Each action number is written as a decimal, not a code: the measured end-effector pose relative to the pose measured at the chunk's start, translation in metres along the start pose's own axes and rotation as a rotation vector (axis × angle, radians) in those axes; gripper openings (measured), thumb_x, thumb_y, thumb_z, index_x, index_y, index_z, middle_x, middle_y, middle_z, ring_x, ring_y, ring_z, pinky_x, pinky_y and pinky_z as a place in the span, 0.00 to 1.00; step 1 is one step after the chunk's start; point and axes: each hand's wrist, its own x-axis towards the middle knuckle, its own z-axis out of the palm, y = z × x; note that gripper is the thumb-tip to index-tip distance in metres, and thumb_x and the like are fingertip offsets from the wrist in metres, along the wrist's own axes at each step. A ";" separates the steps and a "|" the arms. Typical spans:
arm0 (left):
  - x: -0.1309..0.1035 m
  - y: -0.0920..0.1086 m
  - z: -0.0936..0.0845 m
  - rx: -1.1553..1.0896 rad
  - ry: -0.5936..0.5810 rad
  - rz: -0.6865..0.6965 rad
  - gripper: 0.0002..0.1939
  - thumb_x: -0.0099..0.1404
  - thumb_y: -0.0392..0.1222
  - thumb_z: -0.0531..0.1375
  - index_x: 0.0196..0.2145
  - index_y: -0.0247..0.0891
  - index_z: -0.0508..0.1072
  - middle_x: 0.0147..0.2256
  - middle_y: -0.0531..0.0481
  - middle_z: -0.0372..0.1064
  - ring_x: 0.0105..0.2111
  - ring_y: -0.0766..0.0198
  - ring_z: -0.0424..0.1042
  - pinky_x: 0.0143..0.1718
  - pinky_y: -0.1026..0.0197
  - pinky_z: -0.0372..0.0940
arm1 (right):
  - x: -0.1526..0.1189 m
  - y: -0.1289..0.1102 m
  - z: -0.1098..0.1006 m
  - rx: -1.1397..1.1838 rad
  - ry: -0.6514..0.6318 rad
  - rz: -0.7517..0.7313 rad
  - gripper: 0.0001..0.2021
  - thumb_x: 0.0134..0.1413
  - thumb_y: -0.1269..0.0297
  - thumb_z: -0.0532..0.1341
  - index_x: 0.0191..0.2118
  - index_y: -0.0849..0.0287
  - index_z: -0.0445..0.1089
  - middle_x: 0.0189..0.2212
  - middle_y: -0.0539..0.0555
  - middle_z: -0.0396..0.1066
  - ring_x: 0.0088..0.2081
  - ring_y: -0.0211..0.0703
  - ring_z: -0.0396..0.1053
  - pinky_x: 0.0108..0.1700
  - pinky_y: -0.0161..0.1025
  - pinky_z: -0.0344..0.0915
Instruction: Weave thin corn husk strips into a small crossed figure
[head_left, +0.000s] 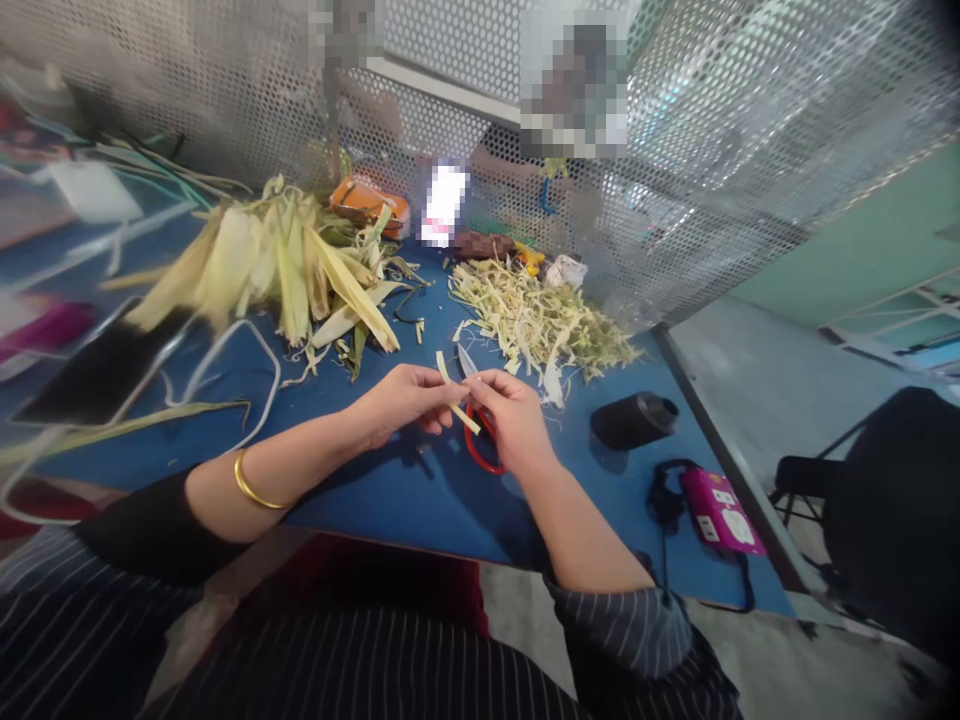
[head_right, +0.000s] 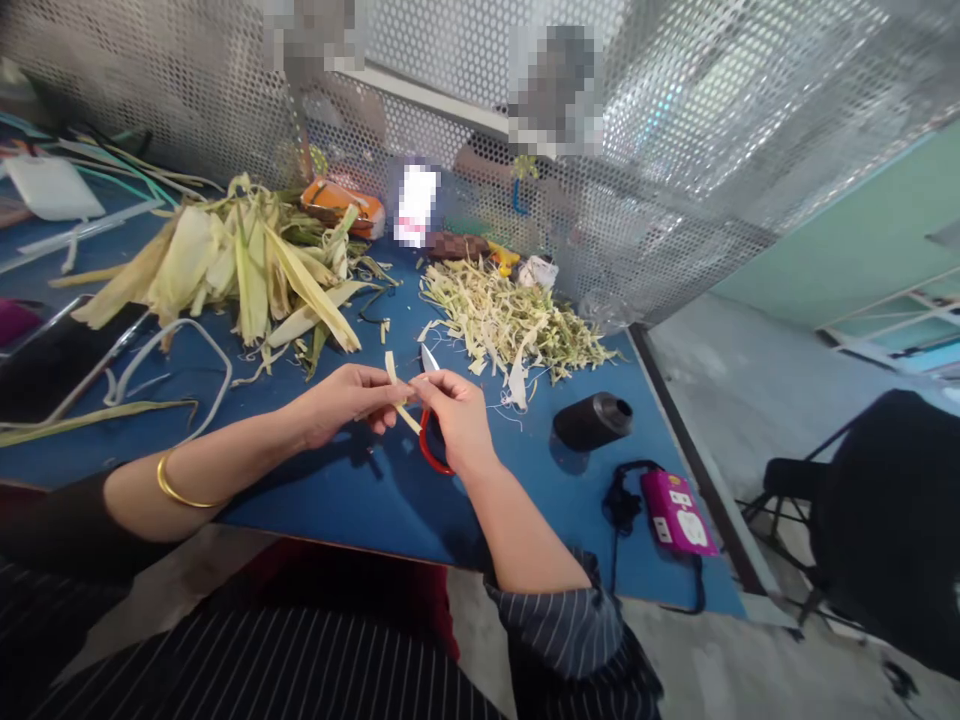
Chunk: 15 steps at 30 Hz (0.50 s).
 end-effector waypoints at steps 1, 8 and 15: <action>0.000 -0.001 0.000 0.000 0.005 0.003 0.15 0.54 0.52 0.64 0.28 0.34 0.75 0.20 0.51 0.69 0.18 0.71 0.65 0.23 0.67 0.61 | 0.000 0.000 0.001 0.004 0.005 0.004 0.08 0.44 0.60 0.66 0.27 0.59 0.71 0.21 0.46 0.66 0.24 0.32 0.59 0.30 0.34 0.57; 0.001 -0.002 0.003 -0.004 -0.017 0.073 0.11 0.55 0.46 0.63 0.27 0.34 0.77 0.16 0.55 0.62 0.17 0.72 0.60 0.21 0.67 0.58 | -0.002 0.007 0.006 0.018 0.076 -0.051 0.07 0.46 0.61 0.64 0.25 0.58 0.68 0.21 0.46 0.65 0.24 0.34 0.60 0.30 0.35 0.58; 0.000 0.000 0.001 -0.116 -0.068 0.035 0.15 0.59 0.48 0.62 0.33 0.31 0.77 0.20 0.51 0.68 0.19 0.72 0.65 0.24 0.68 0.61 | 0.002 0.001 -0.004 -0.096 0.132 -0.133 0.10 0.50 0.57 0.62 0.29 0.58 0.71 0.22 0.47 0.65 0.26 0.35 0.62 0.32 0.35 0.61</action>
